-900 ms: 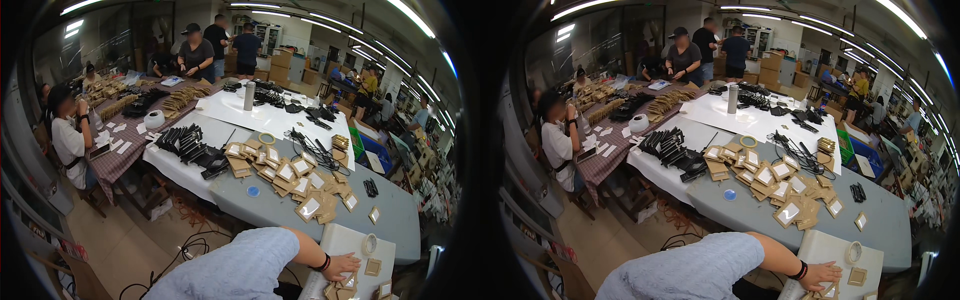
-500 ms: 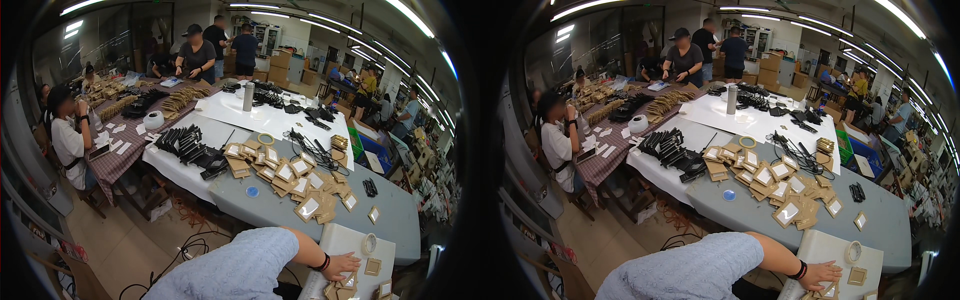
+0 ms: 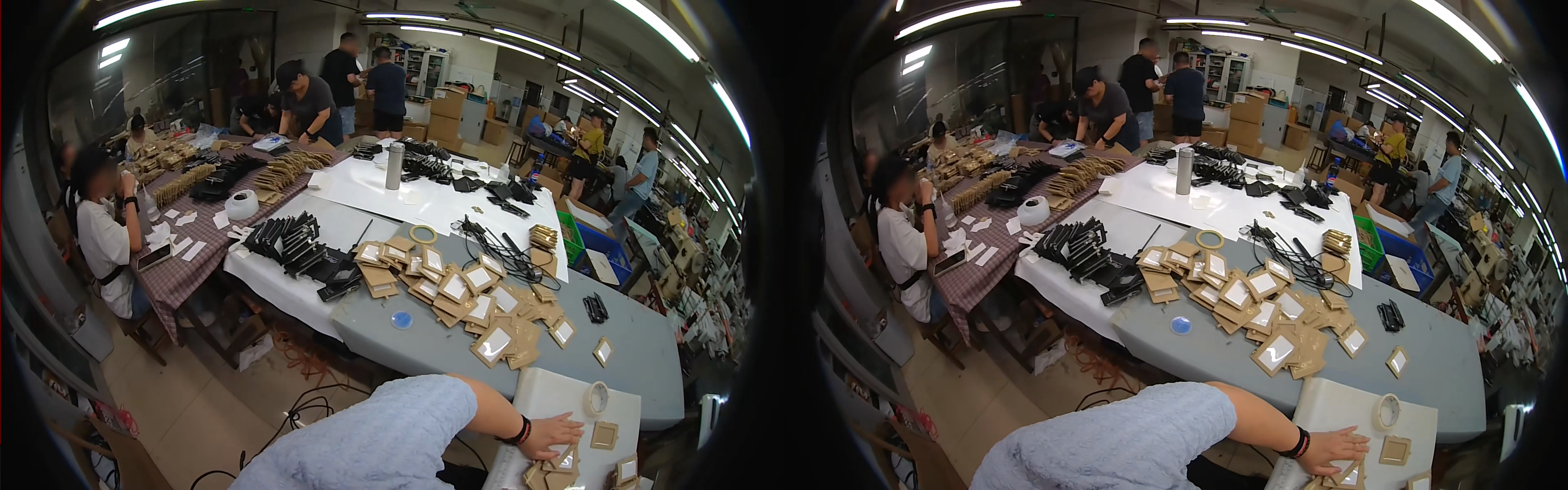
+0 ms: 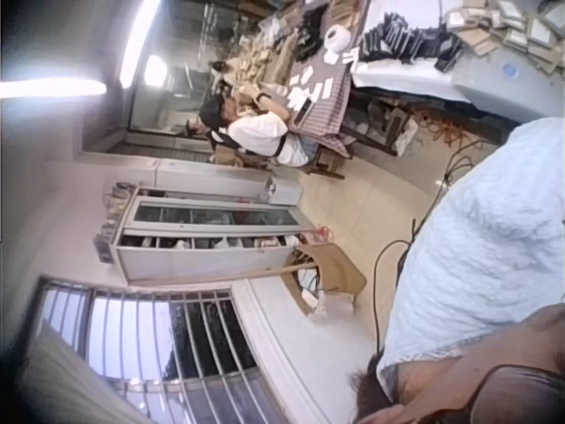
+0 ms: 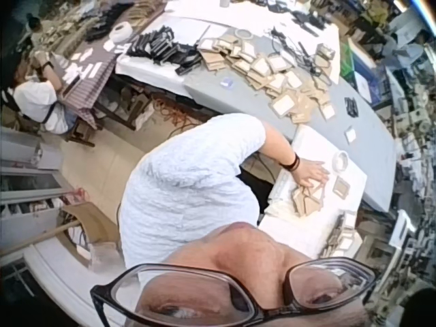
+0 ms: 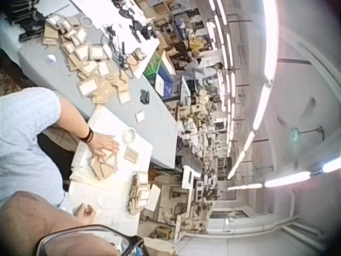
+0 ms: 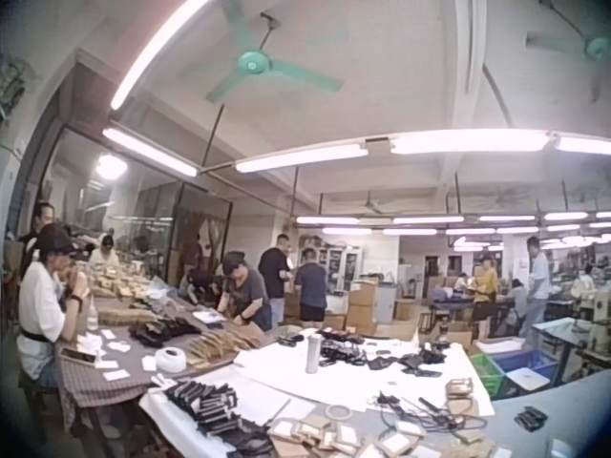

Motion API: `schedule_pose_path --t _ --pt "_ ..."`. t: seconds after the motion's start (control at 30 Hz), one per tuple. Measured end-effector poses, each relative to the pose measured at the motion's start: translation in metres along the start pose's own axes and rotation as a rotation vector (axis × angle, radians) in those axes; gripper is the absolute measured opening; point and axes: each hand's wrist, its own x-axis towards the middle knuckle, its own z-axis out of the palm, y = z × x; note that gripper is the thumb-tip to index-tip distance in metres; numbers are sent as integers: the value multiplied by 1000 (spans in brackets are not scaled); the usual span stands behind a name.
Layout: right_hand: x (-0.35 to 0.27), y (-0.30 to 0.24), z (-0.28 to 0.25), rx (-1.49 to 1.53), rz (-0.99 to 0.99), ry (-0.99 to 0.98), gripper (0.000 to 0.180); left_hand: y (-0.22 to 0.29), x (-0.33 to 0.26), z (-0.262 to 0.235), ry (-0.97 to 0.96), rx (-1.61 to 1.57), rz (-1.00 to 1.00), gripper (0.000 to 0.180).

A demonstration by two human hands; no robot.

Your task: The person assembles small cardboard card holders by hand. They use a pointed tool to press and secure the edges of the cardboard frames, then insert a clear plastic sheet into the holder. The person handles the items one at a time, stacking the finished units on the table.

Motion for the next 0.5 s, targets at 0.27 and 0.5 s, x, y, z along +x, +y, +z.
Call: schedule_pose_path --t 0.27,0.5 --pt "-4 -9 0 33 23 12 33 -1 -2 -3 65 21 40 75" --pt "63 281 60 175 -304 131 33 11 4 -5 63 64 60 85"
